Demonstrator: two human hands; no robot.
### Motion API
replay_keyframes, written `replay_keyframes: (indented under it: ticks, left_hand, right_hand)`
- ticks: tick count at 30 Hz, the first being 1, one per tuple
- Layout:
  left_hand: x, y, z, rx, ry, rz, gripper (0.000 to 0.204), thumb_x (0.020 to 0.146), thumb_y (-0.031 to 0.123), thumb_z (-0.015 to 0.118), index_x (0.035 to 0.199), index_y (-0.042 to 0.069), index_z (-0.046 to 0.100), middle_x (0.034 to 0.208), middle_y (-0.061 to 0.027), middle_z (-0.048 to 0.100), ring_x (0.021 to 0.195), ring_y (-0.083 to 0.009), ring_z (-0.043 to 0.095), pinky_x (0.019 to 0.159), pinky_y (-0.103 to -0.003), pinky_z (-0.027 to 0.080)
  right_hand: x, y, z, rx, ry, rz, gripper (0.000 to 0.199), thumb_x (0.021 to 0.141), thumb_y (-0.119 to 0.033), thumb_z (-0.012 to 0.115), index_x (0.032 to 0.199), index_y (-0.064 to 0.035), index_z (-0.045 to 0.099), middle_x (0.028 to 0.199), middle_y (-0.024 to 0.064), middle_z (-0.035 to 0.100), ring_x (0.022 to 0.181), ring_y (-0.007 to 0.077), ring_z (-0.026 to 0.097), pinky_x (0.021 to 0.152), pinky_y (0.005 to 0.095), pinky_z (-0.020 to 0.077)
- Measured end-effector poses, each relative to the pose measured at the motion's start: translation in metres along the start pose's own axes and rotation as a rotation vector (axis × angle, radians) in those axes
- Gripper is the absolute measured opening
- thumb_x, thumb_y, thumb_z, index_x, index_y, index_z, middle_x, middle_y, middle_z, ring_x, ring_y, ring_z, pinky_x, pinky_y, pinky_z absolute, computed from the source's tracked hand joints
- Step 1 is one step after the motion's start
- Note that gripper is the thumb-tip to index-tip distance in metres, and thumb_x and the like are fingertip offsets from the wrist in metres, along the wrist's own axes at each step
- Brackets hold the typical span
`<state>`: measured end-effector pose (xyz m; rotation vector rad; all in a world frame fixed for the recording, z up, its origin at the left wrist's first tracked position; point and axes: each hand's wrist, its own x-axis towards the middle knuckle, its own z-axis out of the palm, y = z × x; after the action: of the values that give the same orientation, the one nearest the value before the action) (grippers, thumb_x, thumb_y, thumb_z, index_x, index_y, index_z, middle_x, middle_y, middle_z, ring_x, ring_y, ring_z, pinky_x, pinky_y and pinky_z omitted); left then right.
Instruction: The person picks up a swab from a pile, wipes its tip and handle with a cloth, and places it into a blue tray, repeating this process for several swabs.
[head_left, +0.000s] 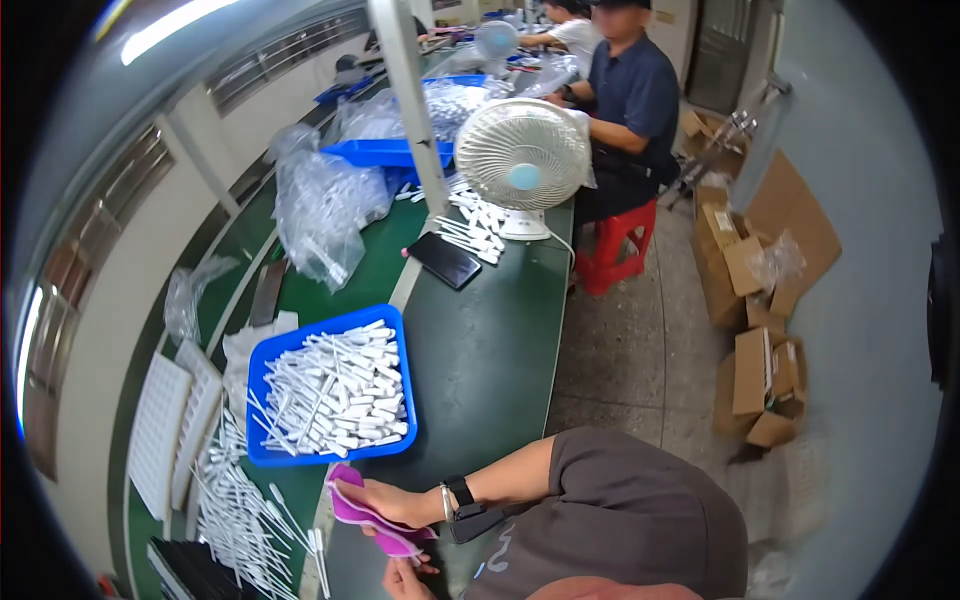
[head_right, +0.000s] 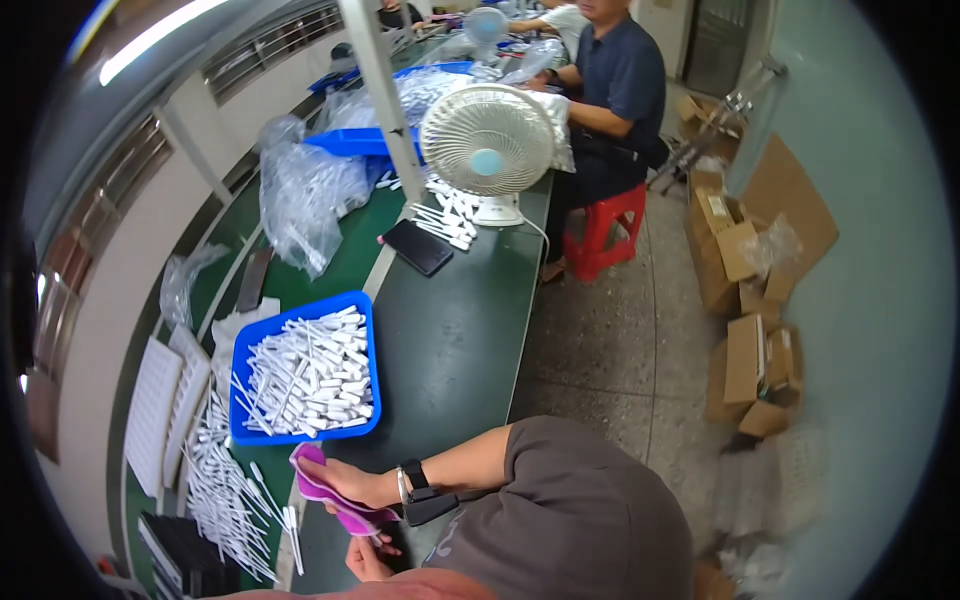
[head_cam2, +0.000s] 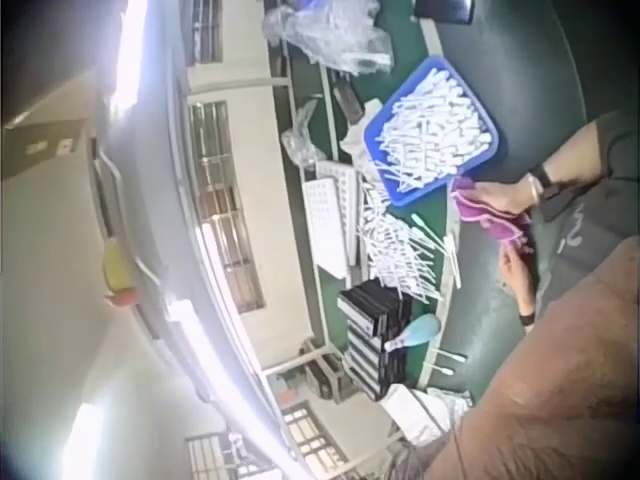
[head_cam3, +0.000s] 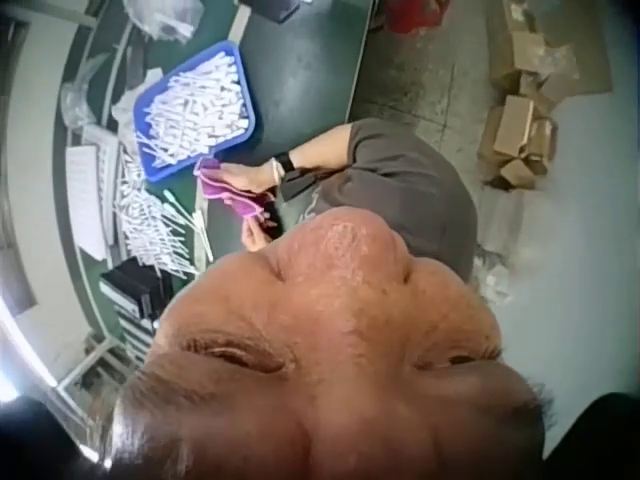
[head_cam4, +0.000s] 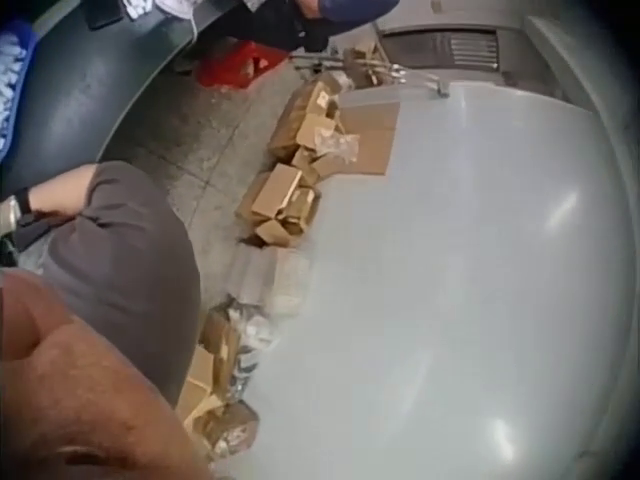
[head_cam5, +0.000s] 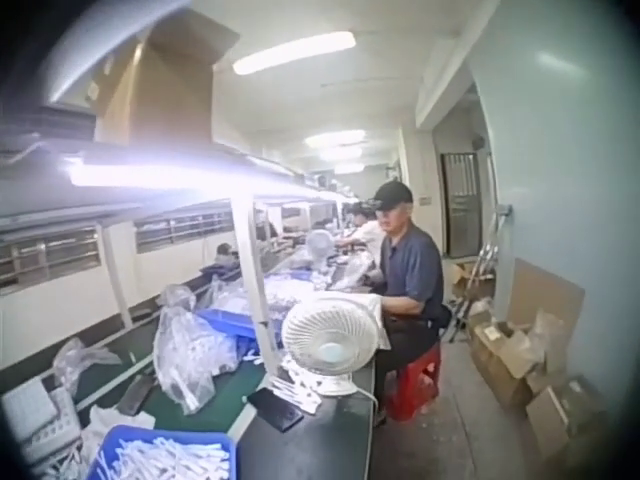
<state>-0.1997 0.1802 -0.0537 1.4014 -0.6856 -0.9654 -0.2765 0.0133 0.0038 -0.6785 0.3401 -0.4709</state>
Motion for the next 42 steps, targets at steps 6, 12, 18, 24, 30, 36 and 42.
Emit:
replay_keyframes:
  ticks: [6,12,18,24,30,36,42]
  left_hand:
    - [0.013,-0.028,-0.007,-0.32,0.16,0.208,0.019,0.094,0.018,0.052,0.088,0.001,0.053,0.065,-0.0075,0.056,0.046,-0.0129,0.05,0.038,-0.026,0.043]
    - [-0.006,0.02,0.019,-0.166,-0.046,0.141,0.015,0.092,0.015,0.054,0.089,0.001,0.054,0.064,-0.0077,0.056,0.046,-0.0143,0.051,0.038,-0.026,0.042]
    - [-0.019,0.043,0.033,0.171,0.101,0.13,0.015,0.092,0.014,0.056,0.087,0.001,0.054,0.057,-0.005,0.052,0.043,-0.013,0.049,0.038,-0.024,0.039]
    - [-0.014,0.043,-0.011,0.435,0.076,0.202,0.018,0.091,0.011,0.054,0.077,0.001,0.059,0.052,-0.0028,0.05,0.039,-0.0098,0.043,0.037,-0.023,0.032]
    - [0.012,0.074,-0.018,0.222,0.42,0.22,0.034,0.098,0.025,0.044,0.072,0.005,0.054,0.05,0.0034,0.041,0.039,-0.0014,0.032,0.036,-0.019,0.021]
    - [0.01,0.072,-0.026,-0.162,0.63,0.079,0.033,0.099,0.029,0.042,0.076,0.008,0.052,0.051,0.0041,0.039,0.041,-0.0037,0.034,0.037,-0.02,0.025]
    - [0.027,0.061,-0.029,-0.401,0.602,-0.064,0.035,0.097,0.038,0.045,0.079,0.008,0.052,0.054,0.0019,0.043,0.042,-0.0094,0.039,0.037,-0.023,0.029]
  right_hand:
    - [-0.006,0.03,0.014,-0.188,0.069,-0.309,0.051,0.092,-0.056,0.042,0.078,-0.0092,0.054,0.061,0.0005,0.051,0.05,0.0107,0.05,0.046,0.025,0.0404]
    - [-0.007,0.028,0.009,-0.294,-0.061,-0.207,0.051,0.094,-0.054,0.04,0.085,-0.0068,0.057,0.066,0.0002,0.052,0.059,0.0095,0.053,0.053,0.0235,0.0421]
    - [-0.019,0.035,0.025,-0.1,-0.128,-0.018,0.049,0.095,-0.05,0.042,0.092,-0.0051,0.06,0.072,0.0017,0.059,0.062,0.0088,0.052,0.056,0.0263,0.0434]
    - [-0.008,0.052,0.012,-0.309,-0.075,-0.214,0.046,0.096,-0.045,0.044,0.088,-0.0035,0.062,0.069,0.002,0.061,0.057,0.0091,0.049,0.053,0.0297,0.0423]
    - [-0.007,0.05,-0.001,-0.814,-0.246,0.065,0.048,0.096,-0.042,0.045,0.084,0.0013,0.062,0.063,0.0062,0.058,0.059,0.012,0.05,0.057,0.0311,0.0433]
    - [-0.012,0.025,0.018,-0.846,-0.463,0.076,0.04,0.094,-0.036,0.049,0.092,0.0021,0.058,0.071,0.0157,0.061,0.063,0.02,0.057,0.062,0.0371,0.0465]
    - [-0.01,0.025,0.006,-1.046,-0.394,-0.172,0.03,0.093,-0.027,0.05,0.106,-0.0008,0.055,0.084,0.0225,0.063,0.073,0.0362,0.063,0.065,0.0415,0.0488]
